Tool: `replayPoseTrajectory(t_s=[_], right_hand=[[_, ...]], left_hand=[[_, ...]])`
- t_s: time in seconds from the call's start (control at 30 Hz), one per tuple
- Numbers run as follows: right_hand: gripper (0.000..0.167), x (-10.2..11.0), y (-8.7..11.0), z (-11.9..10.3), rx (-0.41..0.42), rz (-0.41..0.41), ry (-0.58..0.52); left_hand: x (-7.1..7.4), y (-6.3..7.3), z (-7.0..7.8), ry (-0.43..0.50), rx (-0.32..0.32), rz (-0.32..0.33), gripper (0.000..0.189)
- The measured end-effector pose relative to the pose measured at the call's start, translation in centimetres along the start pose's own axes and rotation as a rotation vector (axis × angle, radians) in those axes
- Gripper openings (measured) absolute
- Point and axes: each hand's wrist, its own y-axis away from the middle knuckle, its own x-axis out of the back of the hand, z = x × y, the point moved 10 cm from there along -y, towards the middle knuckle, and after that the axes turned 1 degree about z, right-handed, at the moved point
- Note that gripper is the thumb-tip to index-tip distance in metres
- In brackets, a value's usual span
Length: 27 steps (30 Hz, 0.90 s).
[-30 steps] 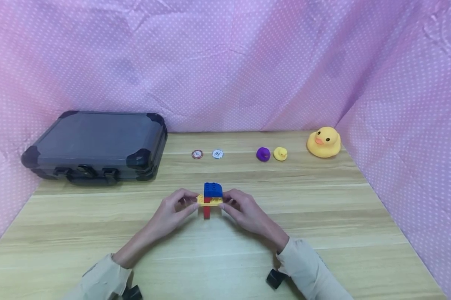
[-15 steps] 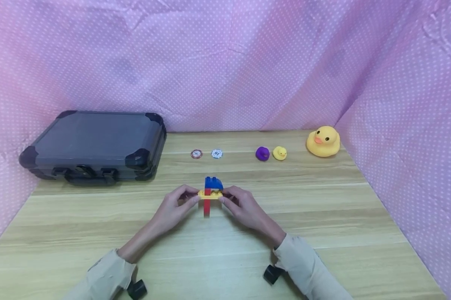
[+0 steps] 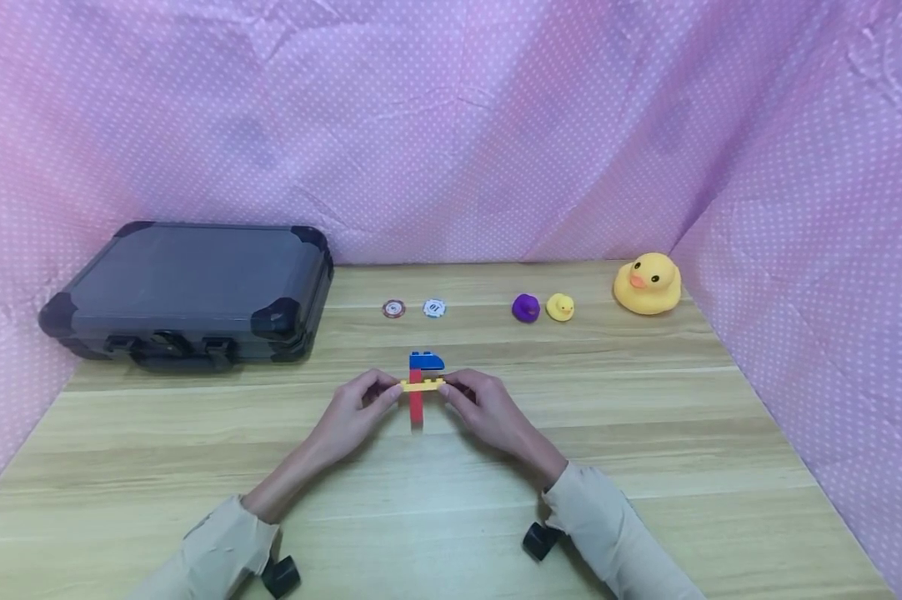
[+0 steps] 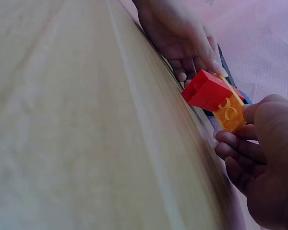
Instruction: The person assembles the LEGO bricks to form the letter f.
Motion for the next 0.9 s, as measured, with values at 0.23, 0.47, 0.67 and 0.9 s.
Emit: replayPoseTrajectory(t_s=[0.23,0.47,0.67,0.9], right_hand=[[0.023,-0.1,-0.2,0.6,-0.055,0.014,0.01],[0.022,-0.3,-0.3,1.1,-0.096,0.024,0.015],[0.022,-0.4,-0.1,1.6,-0.14,0.016,0.008],[0.02,-0.3,-0.4,1.1,-0.122,0.027,0.035]], left_hand=[[-0.2,-0.3,-0.2,-0.03,0.026,0.01,0.019],[-0.1,-0.4,-0.5,-0.038,0.056,0.034,0.017],[-0.5,-0.3,-0.6,-0.044,0.064,0.018,0.015],[-0.3,-0.5,-0.2,-0.053,0.038,0.03,0.011]])
